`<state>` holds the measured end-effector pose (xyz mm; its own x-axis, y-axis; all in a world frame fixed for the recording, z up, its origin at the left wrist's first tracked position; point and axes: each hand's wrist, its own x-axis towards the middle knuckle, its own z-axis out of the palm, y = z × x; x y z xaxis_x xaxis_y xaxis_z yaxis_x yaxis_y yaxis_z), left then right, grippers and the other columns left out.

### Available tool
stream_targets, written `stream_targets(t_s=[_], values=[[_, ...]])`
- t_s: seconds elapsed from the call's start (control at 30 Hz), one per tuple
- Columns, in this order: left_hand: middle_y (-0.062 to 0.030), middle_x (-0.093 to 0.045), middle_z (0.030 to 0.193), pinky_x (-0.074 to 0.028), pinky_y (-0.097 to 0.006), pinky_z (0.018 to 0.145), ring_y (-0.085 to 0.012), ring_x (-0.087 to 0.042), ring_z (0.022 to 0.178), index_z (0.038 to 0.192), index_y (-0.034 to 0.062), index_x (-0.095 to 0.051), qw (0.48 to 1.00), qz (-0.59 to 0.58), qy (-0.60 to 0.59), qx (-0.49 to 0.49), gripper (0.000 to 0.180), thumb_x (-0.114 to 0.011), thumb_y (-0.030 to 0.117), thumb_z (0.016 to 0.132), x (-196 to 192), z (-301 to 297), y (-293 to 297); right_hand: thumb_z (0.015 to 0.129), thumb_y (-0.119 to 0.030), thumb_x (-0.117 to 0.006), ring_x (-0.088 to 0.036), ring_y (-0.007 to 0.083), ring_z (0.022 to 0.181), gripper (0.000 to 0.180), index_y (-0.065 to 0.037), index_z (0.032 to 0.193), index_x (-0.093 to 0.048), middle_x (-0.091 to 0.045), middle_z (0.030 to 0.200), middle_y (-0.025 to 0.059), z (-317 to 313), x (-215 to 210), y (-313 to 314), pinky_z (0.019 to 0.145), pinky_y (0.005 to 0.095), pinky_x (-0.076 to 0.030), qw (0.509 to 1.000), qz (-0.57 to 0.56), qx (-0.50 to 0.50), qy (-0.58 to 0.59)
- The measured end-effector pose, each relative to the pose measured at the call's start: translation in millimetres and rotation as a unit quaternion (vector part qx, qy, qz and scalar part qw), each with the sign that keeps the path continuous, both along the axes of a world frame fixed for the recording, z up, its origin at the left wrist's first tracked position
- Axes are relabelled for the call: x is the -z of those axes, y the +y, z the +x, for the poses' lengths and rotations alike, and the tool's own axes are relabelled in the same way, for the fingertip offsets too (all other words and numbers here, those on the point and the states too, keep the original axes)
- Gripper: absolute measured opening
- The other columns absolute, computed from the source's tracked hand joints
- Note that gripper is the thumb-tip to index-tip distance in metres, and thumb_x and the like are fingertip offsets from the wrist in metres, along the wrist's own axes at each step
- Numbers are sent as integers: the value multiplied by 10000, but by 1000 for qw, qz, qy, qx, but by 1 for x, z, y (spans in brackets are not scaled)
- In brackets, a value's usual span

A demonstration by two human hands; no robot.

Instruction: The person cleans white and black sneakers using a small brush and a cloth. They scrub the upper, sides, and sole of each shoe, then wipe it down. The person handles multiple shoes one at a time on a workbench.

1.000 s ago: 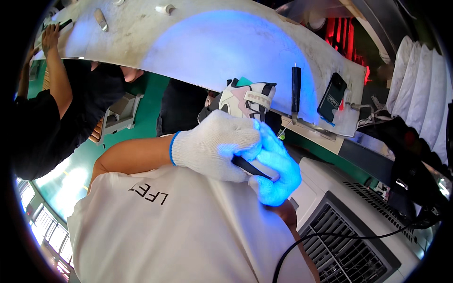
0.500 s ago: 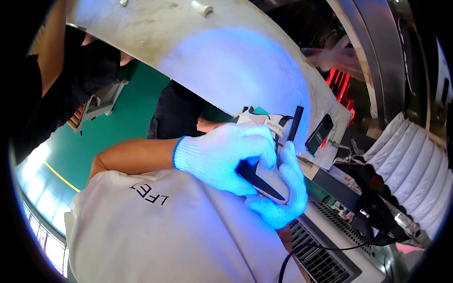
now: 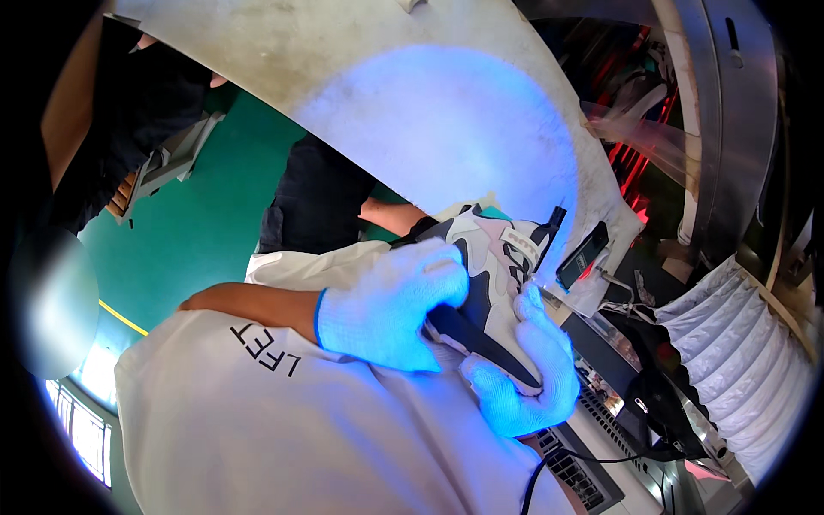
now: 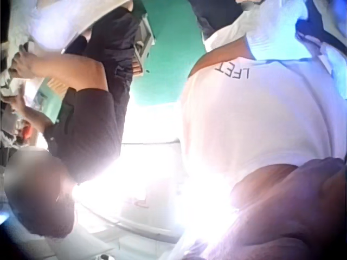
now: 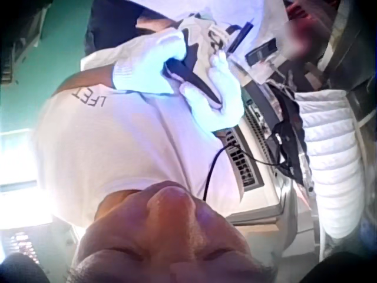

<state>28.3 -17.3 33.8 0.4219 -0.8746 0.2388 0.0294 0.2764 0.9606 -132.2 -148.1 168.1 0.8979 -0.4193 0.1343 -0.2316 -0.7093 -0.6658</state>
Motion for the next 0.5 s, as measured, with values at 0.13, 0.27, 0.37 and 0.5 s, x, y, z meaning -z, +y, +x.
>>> stream_targets(t_s=[0.13, 0.27, 0.37, 0.5], values=[[-87, -558, 926, -503, -436, 612, -307, -595, 786, 949, 102, -659, 986, -138, -88, -45, 362, -918, 278, 768, -4, -1, -18, 731, -274, -1078, -696, 495, 1362, 789, -21, 1369, -691, -729, 1396, 295, -2, -3, -16, 1169, 579, -561, 999, 27, -23, 22], [-61, -557, 912, -496, -407, 581, -278, -619, 805, 923, 124, -714, 966, -185, -179, 23, 290, -864, 310, 758, -6, 9, -40, 828, -417, -988, -753, 440, 1162, 572, -24, 1172, -753, -712, 1332, 268, -28, 20, -26, 1064, 631, -633, 996, -34, -57, -61], [-62, -566, 890, -495, -408, 560, -269, -635, 770, 888, 130, -676, 975, -154, -137, 84, 274, -862, 281, 757, -20, 10, -68, 801, -385, -1003, -765, 412, 1154, 581, -6, 1169, -763, -730, 1339, 247, -54, 50, -38, 1042, 583, -633, 993, -19, -39, -109], [-96, -610, 878, -528, -446, 581, -327, -669, 728, 906, 113, -632, 970, -92, -154, 162, 319, -869, 231, 727, -28, 2, -101, 764, -344, -1024, -780, 375, 1142, 596, 18, 1167, -775, -753, 1347, 219, -72, 91, -32, 1013, 518, -634, 981, 125, 110, -103]])
